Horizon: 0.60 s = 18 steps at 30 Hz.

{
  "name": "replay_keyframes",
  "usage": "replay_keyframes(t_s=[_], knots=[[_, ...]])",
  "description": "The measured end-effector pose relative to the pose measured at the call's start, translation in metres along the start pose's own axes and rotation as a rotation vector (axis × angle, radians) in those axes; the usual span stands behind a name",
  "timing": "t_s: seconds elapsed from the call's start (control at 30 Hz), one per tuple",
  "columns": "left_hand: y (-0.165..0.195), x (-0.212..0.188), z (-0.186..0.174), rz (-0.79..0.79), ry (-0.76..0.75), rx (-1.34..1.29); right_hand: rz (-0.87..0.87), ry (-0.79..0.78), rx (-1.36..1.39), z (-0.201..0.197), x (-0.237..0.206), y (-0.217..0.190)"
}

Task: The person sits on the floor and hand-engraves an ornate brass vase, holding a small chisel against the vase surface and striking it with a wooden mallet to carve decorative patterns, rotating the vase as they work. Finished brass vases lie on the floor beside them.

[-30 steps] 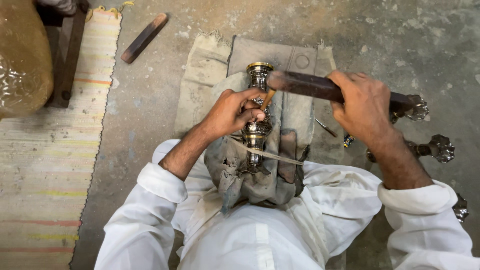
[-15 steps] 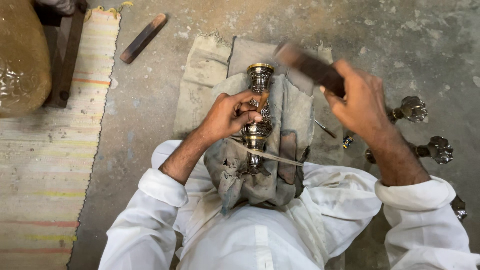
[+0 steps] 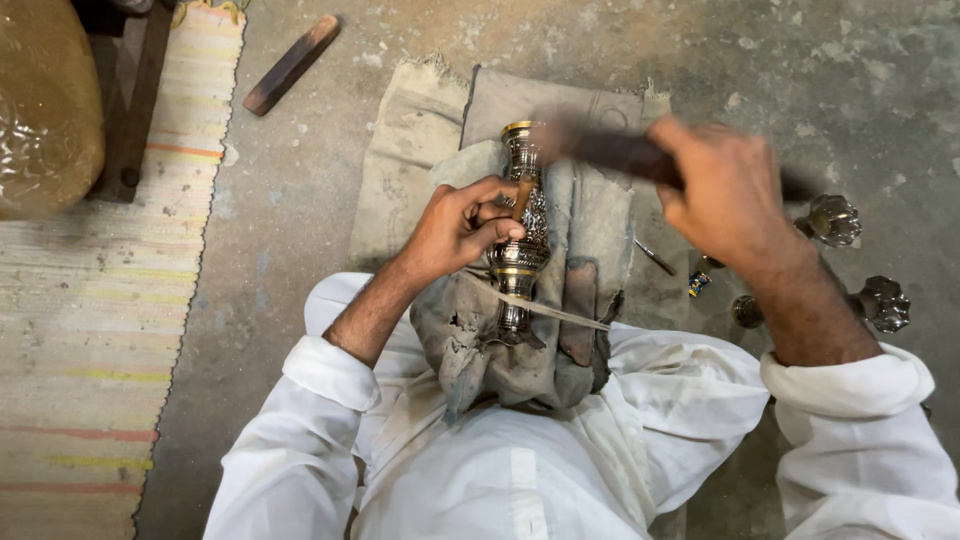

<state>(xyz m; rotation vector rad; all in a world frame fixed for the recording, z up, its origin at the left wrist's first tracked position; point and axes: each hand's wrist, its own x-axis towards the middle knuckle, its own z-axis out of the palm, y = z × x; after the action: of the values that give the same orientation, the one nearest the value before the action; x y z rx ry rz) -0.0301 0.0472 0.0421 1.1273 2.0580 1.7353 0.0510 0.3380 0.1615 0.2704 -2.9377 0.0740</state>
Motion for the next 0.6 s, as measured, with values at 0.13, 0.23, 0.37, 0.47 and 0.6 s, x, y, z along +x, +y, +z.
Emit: replay_keyframes(t_s=[0.13,0.23,0.37,0.47,0.6], knots=[[-0.005,0.002,-0.001,-0.077,-0.027,0.056,0.028,-0.057,-0.063,-0.003,0.004,-0.001],[-0.009,0.0,-0.001,0.013,-0.022,-0.052,0.009,-0.032,-0.045,-0.008,0.006,-0.004],[-0.013,-0.004,0.002,0.01,0.001,-0.081,0.009,-0.001,-0.005,-0.013,0.008,-0.008],[-0.016,-0.008,0.003,0.015,0.023,-0.144,-0.078,0.0,-0.116,-0.013,0.012,-0.012],[-0.019,-0.007,0.005,-0.027,0.018,-0.21,0.106,-0.057,0.029,-0.018,0.016,-0.012]])
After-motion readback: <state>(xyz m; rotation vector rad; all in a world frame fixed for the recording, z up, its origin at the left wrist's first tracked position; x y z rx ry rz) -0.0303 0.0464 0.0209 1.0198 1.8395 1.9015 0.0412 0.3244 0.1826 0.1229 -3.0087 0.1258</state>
